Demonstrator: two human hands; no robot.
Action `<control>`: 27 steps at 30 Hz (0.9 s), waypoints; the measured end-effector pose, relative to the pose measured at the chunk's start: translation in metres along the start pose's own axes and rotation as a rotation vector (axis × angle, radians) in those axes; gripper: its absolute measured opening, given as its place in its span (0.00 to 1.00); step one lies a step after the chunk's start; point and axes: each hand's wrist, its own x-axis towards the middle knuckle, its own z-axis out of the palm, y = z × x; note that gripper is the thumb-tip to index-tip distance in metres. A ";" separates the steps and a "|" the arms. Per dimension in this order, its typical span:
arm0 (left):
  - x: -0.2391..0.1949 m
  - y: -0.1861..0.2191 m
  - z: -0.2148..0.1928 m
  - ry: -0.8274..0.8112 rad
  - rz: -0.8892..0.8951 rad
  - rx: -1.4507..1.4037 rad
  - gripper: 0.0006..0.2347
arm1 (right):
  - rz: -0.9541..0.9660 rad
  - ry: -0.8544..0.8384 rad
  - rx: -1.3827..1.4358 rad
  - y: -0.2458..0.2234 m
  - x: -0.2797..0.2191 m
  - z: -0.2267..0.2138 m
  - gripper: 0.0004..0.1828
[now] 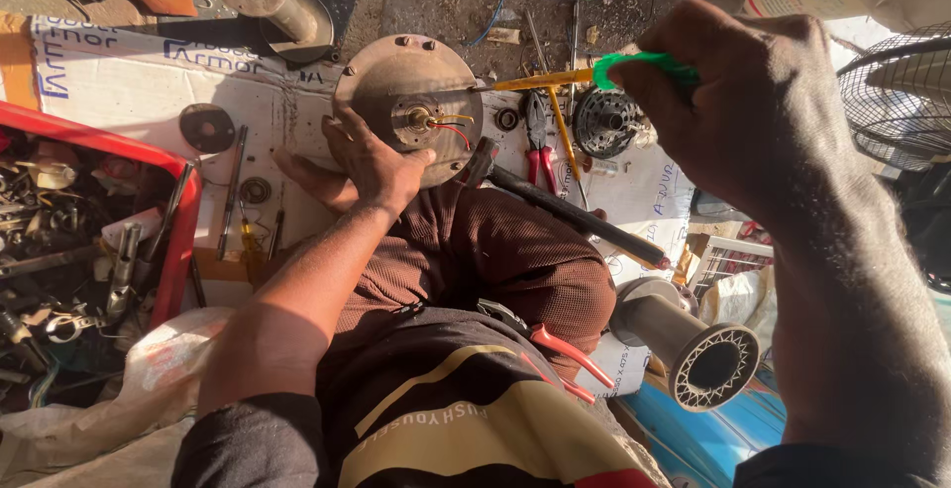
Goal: The person disassembles a small electric motor using a screwdriver and hammer. They remove the housing, separate the rotor and stator, and inspect the internal components.
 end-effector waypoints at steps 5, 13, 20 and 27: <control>-0.007 -0.009 0.001 0.000 0.040 -0.002 0.63 | -0.083 -0.005 0.004 0.005 -0.001 0.007 0.10; -0.022 -0.022 -0.005 0.051 0.154 -0.141 0.61 | -0.437 0.125 0.161 0.023 -0.011 0.010 0.14; -0.029 -0.027 -0.025 0.252 0.214 -0.084 0.52 | 0.093 0.655 1.315 -0.002 -0.008 0.095 0.25; -0.046 -0.011 -0.024 0.025 0.084 -0.414 0.45 | 0.178 0.519 1.178 0.016 -0.010 0.187 0.16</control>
